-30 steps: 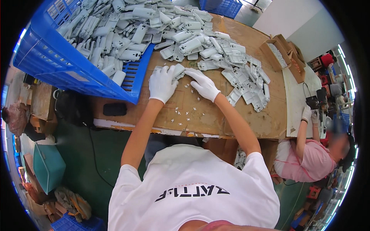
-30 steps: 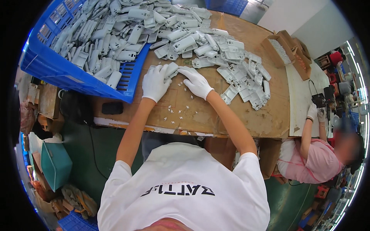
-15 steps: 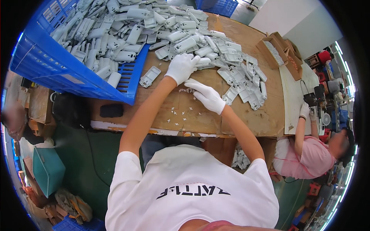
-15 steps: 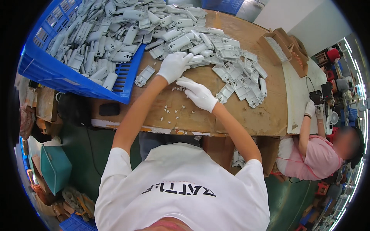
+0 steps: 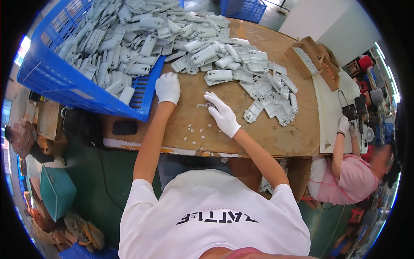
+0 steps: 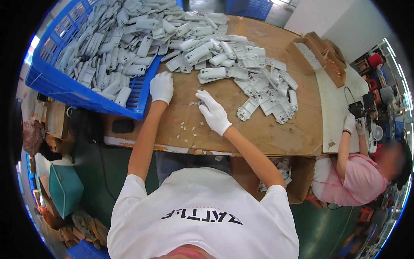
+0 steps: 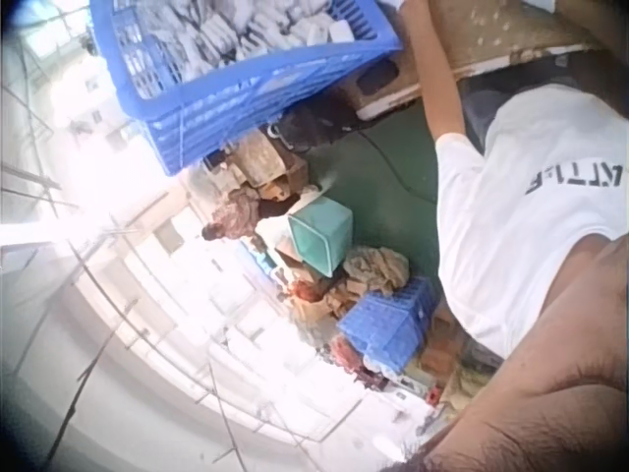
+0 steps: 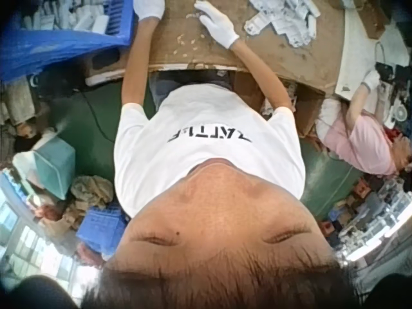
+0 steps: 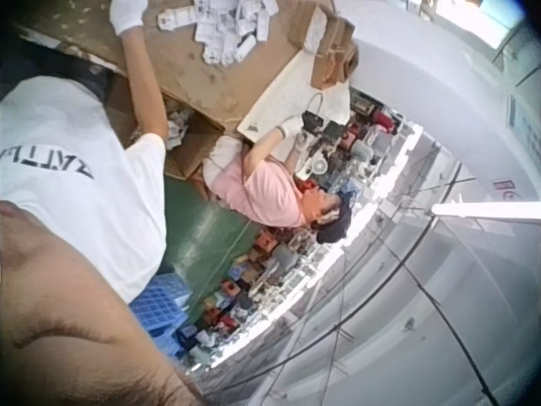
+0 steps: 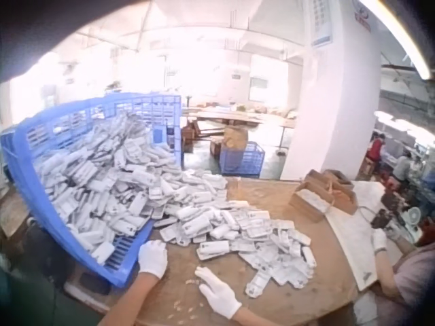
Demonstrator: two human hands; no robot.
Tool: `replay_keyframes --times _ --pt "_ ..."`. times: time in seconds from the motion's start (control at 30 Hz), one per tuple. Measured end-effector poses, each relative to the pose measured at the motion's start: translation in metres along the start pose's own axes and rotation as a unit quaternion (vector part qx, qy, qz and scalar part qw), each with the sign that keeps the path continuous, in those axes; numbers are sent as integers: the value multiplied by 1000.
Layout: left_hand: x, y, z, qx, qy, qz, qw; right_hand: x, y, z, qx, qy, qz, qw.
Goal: The person picks up a plastic housing and small white components by hand, fits the components into the housing, and places the unit back on the table. They then reach into a blue crate to retrieve another housing and repeat the assembly process.
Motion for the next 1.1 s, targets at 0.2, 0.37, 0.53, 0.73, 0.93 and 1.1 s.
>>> replay_keyframes --times 0.2,0.37,0.53,0.73,0.93,1.1 --pt "7 8 19 -73 69 -10 995 -7 -82 -26 95 -26 17 995" --pt "23 -4 46 -97 176 -46 979 -62 -244 11 127 -48 198 971" --pt "42 -30 67 63 197 -96 974 -96 -471 111 341 136 383 848" --pt "69 -17 76 135 128 -244 952 -134 -529 243 389 412 189 802" --pt "58 -14 89 208 180 -283 919 -163 -509 269 376 437 61 815" --pt "60 -14 86 225 180 -276 917 -179 -500 280 456 454 71 762"
Point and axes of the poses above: each hand's wrist, its own x-axis away from the middle knuckle, its own y-axis out of the palm, z = x × y, the point moved 8 cm from there along -x, towards the middle knuckle, and after that the axes turned 10 degrees about y, right-handed, at the moved point
